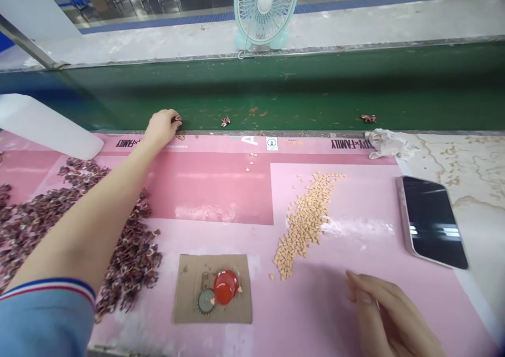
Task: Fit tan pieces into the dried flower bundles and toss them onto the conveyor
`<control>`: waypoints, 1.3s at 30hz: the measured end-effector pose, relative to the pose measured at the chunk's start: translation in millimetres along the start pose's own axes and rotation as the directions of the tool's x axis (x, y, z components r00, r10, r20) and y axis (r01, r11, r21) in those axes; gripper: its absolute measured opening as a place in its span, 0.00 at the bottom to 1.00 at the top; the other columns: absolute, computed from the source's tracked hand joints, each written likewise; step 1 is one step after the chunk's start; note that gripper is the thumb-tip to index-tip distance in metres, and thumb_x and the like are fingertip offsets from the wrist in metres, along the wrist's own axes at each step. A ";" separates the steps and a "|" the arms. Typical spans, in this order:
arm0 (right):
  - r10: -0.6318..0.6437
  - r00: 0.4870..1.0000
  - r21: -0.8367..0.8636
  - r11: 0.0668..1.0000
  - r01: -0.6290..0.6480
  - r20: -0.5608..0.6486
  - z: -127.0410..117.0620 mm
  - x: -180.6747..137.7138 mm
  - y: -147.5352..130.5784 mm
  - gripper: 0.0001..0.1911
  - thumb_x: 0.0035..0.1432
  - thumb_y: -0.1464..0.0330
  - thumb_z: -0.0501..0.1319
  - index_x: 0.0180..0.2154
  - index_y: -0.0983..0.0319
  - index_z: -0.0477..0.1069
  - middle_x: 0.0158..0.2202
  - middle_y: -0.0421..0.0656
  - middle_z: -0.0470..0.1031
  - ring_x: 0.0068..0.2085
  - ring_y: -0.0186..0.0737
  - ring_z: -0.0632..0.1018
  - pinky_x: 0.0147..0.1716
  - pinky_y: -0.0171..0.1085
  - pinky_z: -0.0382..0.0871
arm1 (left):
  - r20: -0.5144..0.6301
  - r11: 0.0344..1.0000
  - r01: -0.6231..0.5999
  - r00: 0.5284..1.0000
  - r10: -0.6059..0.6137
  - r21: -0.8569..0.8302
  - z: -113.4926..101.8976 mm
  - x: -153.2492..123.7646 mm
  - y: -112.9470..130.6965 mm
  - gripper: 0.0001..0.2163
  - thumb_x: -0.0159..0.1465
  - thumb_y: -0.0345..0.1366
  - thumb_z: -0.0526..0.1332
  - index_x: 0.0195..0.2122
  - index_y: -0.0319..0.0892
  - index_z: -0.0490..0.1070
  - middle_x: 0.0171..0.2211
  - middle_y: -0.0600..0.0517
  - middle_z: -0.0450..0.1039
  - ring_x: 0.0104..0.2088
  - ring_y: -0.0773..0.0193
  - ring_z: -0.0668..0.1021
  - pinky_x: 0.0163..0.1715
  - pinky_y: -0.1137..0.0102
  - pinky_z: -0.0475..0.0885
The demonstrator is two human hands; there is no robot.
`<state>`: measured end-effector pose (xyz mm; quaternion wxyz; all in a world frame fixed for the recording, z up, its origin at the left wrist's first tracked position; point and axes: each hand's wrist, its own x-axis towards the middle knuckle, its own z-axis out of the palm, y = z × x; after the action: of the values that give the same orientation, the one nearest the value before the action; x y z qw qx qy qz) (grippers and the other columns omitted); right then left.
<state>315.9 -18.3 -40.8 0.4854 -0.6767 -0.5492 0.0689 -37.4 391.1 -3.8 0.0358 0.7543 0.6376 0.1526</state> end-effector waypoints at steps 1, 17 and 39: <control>-0.053 0.999 -0.012 0.998 0.053 0.009 -0.2 3.0 1.4 0.08 0.65 0.75 0.64 0.39 0.58 0.80 0.34 0.42 0.80 0.32 0.37 0.81 0.29 0.33 0.75 | -0.007 1.000 -0.007 1.000 0.006 -0.010 -3.3 -5.3 -2.5 0.17 0.72 0.43 0.66 0.56 0.39 0.73 0.56 0.45 0.75 0.55 0.52 0.79 0.58 0.51 0.76; -0.361 0.769 -0.388 0.703 0.596 0.527 2.8 48.1 0.2 0.13 0.75 0.74 0.52 0.44 0.62 0.76 0.41 0.47 0.82 0.40 0.43 0.81 0.38 0.39 0.73 | 0.002 0.978 -0.066 0.998 0.068 -0.195 -69.6 -243.5 9.5 0.09 0.64 0.49 0.59 0.35 0.61 0.79 0.41 0.60 0.84 0.43 0.47 0.84 0.45 0.55 0.79; -0.439 0.729 0.384 0.887 0.257 0.526 46.5 9.8 -111.5 0.07 0.67 0.76 0.58 0.39 0.57 0.68 0.32 0.37 0.75 0.32 0.33 0.77 0.31 0.32 0.74 | -0.048 0.651 -0.253 0.948 0.315 -0.716 -65.9 -346.3 110.0 0.09 0.70 0.25 0.58 0.43 0.48 0.71 0.32 0.54 0.76 0.30 0.67 0.80 0.31 0.77 0.77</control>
<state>215.1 8.3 21.0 0.3828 -0.4258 -0.7762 0.2640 0.4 24.7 22.4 0.3265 0.7767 0.4002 0.3606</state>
